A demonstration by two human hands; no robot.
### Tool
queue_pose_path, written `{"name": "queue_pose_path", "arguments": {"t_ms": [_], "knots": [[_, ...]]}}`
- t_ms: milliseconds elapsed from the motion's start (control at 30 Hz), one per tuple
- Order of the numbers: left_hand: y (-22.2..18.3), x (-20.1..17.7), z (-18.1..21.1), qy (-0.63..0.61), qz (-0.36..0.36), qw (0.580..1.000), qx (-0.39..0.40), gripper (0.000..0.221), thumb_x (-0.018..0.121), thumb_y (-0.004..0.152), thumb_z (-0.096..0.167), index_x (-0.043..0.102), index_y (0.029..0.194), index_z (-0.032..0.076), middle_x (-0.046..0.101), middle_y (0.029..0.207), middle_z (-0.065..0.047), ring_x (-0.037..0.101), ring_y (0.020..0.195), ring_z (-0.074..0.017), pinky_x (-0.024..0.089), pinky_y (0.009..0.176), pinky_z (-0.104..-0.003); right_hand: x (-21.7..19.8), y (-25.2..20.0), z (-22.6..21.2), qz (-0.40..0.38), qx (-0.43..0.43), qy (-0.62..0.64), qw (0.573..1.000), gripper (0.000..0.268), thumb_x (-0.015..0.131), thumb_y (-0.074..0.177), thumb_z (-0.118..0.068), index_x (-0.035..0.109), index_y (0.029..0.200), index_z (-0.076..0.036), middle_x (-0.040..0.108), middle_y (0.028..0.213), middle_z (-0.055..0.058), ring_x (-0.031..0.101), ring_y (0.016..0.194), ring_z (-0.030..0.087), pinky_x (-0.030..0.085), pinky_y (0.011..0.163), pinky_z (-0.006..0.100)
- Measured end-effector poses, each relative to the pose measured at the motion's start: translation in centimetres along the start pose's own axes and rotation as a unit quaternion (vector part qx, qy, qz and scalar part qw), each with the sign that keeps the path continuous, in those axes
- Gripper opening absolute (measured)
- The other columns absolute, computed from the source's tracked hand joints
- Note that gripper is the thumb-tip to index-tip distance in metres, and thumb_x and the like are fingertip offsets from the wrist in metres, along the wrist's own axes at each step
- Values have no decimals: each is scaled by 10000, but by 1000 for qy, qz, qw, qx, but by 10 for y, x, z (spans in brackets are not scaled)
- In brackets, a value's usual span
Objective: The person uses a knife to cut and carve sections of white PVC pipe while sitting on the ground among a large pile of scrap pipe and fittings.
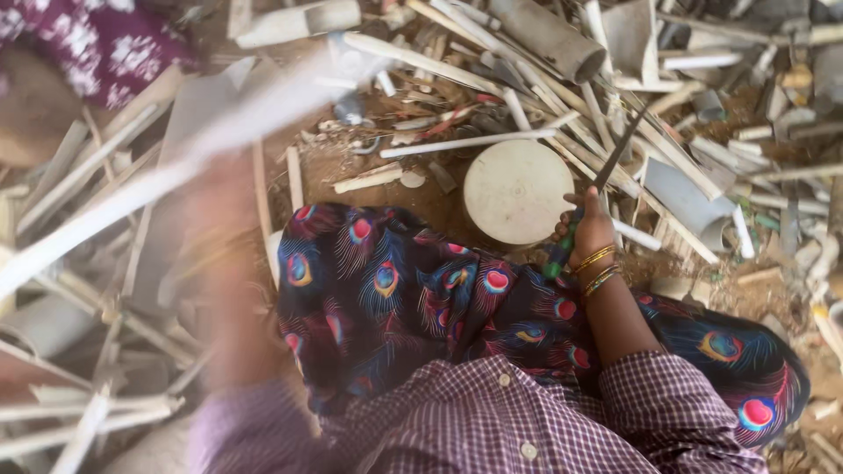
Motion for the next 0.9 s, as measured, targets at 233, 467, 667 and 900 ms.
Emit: {"name": "queue_pose_path", "arguments": {"t_ms": [233,467,667,900], "knots": [[-78,-235,-68,-187,56,981,-17,442,517,1080,359,564,1305,-18,667,1237,-238,676,1158,-372,556,1033,-461,-10,-17,-20,36,-5,-7,999,495,457,1042,-536,611,1117,-72,502,650,9,452,498,128,430,474,318],[-77,-152,138,-551,-226,755,273,518,511,1089,297,502,1391,-123,624,1359,-283,658,1291,-384,556,1126,-437,-3,8,0,32,20,1,999,412,559,1003,-453,621,1130,-66,501,638,17,477,478,136,433,445,323],[4,136,318,-250,-250,857,375,211,723,863,217,775,1004,69,760,941,-107,742,862,-203,584,769,-362,7,23,27,63,-28,-263,962,490,754,867,-236,621,1303,-55,614,659,39,567,481,146,473,427,343],[21,341,336,135,-189,927,293,188,708,905,275,774,1006,131,725,1047,-124,662,1054,-310,519,934,-467,0,32,40,92,29,-332,938,506,754,885,-192,619,1347,-38,611,595,74,552,449,133,440,418,304]]}}
Point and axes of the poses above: each hand's wrist, its own y-axis towards the middle knuckle, its own x-axis out of the palm, z = x × y, the point moved 2 cm from there along y, towards the middle knuckle
